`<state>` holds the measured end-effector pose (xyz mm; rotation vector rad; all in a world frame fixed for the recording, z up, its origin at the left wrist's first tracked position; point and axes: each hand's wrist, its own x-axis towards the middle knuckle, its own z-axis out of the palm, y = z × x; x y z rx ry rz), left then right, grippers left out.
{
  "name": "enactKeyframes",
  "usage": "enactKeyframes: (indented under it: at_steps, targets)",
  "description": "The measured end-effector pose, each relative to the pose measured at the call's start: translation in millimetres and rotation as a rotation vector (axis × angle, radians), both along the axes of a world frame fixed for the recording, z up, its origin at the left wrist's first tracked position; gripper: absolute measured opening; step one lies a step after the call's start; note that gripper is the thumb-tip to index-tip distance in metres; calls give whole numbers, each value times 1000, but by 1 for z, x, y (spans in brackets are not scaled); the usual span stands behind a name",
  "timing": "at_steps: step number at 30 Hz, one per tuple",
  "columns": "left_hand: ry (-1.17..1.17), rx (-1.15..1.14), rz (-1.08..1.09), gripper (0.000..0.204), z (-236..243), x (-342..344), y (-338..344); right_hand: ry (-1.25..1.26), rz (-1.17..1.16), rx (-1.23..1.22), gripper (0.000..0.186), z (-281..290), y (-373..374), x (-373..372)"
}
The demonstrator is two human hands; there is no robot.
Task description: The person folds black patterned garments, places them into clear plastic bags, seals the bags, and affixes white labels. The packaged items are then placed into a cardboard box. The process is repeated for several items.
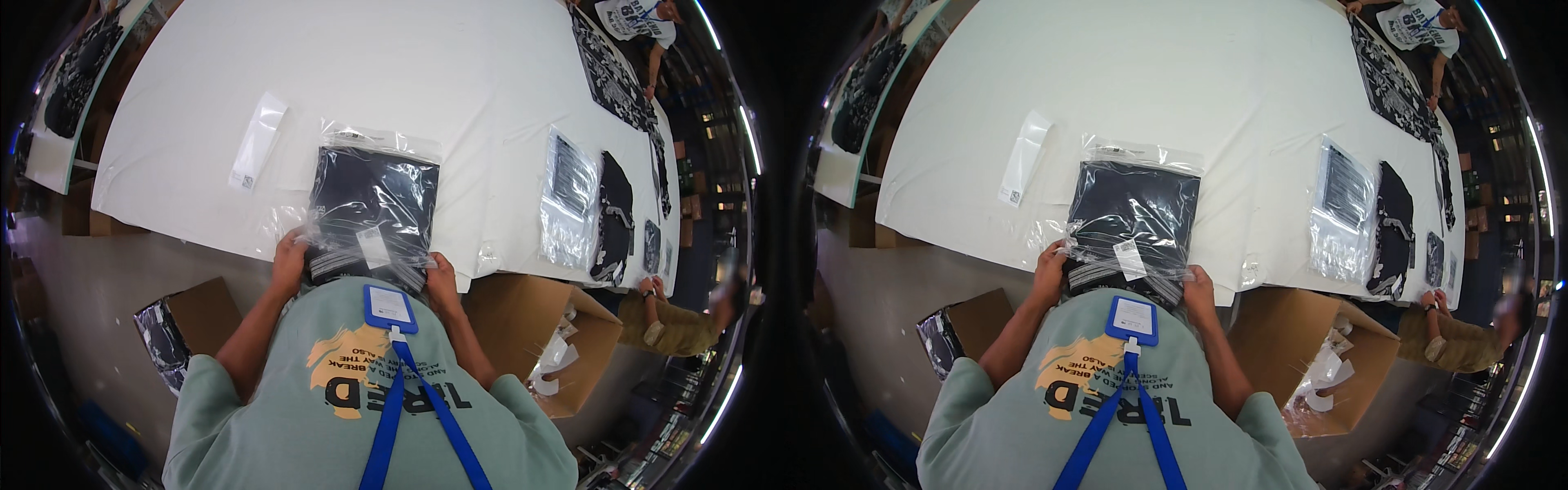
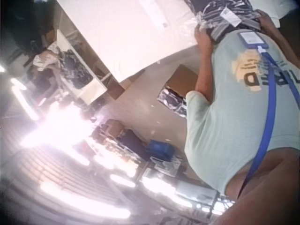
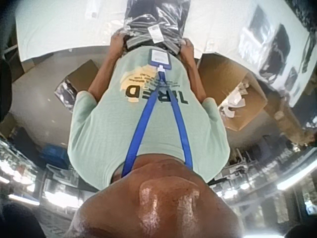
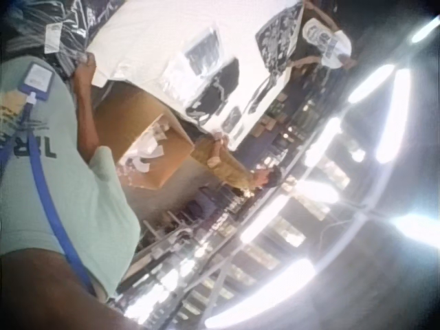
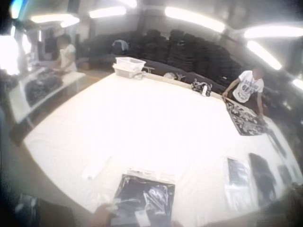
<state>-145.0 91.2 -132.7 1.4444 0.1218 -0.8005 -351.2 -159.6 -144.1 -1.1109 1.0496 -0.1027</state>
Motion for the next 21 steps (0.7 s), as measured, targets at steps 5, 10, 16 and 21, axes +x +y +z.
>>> enactKeyframes:
  at_steps: [5,10,16,21]
  targets:
    - [50,42,-54,27,-9,-5,2,-23,-39,85,26,2,8,1]
    - [-251,222,13,25,-22,-2,-27,41,24,-88,30,0,1,34]
    - [-165,204,30,39,-9,83,-86,46,-32,-204,28,-8,-66,107]
    - [5,115,60,30,-8,40,-50,158,-36,-150,32,21,-46,61]
